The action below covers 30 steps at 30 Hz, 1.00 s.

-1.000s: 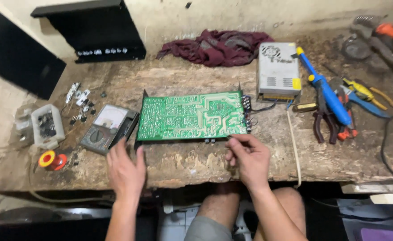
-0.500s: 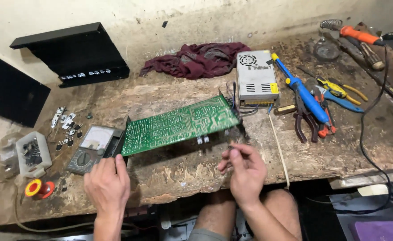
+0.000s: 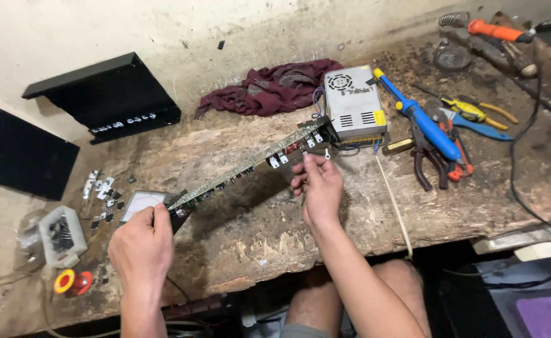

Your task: Soldering electronic components onto a printed circuit board and testing the connections with a multimeter.

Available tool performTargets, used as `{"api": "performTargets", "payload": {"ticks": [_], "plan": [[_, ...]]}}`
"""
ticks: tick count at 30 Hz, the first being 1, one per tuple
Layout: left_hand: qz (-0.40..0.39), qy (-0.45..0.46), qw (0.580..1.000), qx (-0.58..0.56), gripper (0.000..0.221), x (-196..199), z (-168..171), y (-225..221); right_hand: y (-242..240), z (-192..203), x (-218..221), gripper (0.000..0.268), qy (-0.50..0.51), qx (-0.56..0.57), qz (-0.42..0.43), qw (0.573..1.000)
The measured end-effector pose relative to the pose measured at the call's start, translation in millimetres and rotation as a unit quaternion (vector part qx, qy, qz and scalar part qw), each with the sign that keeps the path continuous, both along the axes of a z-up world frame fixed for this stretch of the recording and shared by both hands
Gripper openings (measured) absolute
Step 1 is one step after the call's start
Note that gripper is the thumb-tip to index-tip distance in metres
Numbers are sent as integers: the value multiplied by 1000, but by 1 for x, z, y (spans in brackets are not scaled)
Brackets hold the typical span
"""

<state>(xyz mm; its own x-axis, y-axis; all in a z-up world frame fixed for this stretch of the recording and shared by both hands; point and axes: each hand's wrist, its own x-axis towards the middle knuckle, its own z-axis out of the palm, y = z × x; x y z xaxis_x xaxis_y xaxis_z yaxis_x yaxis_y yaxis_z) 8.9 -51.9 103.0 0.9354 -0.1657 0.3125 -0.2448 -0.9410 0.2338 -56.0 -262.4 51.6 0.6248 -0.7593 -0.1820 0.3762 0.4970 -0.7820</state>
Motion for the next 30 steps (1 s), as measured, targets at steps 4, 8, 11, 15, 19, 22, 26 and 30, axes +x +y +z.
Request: {"api": "performTargets", "payload": {"ticks": [4, 8, 11, 15, 19, 22, 26, 30], "plan": [[17, 17, 1000, -10, 49, 4, 1, -1, -4, -1, 9, 8, -38, 9, -10, 999], [17, 24, 999, -29, 48, 10, -4, 3, -8, -8, 13, 8, -71, -16, 2, 997], [36, 30, 999, -16, 53, 7, 6, -4, -9, -8, 17, 7, -83, -25, -13, 996], [26, 31, 999, -7, 50, 3, 11, -11, -8, -17, 21, 6, -90, -14, -15, 996], [15, 25, 998, -48, 47, 0, 12, -15, -10, -21, 23, 7, -120, -35, -1, 992], [15, 20, 998, -51, 49, 0, 10, -12, -10, -21, 22, 5, -120, -24, 2, 993], [20, 17, 998, -51, 47, 2, 9, -11, -10, -20, 22, 8, -111, -14, 1, 994], [20, 25, 998, -54, 47, 1, 10, -12, -11, -19, 21, 10, -99, -19, 0, 995]]}}
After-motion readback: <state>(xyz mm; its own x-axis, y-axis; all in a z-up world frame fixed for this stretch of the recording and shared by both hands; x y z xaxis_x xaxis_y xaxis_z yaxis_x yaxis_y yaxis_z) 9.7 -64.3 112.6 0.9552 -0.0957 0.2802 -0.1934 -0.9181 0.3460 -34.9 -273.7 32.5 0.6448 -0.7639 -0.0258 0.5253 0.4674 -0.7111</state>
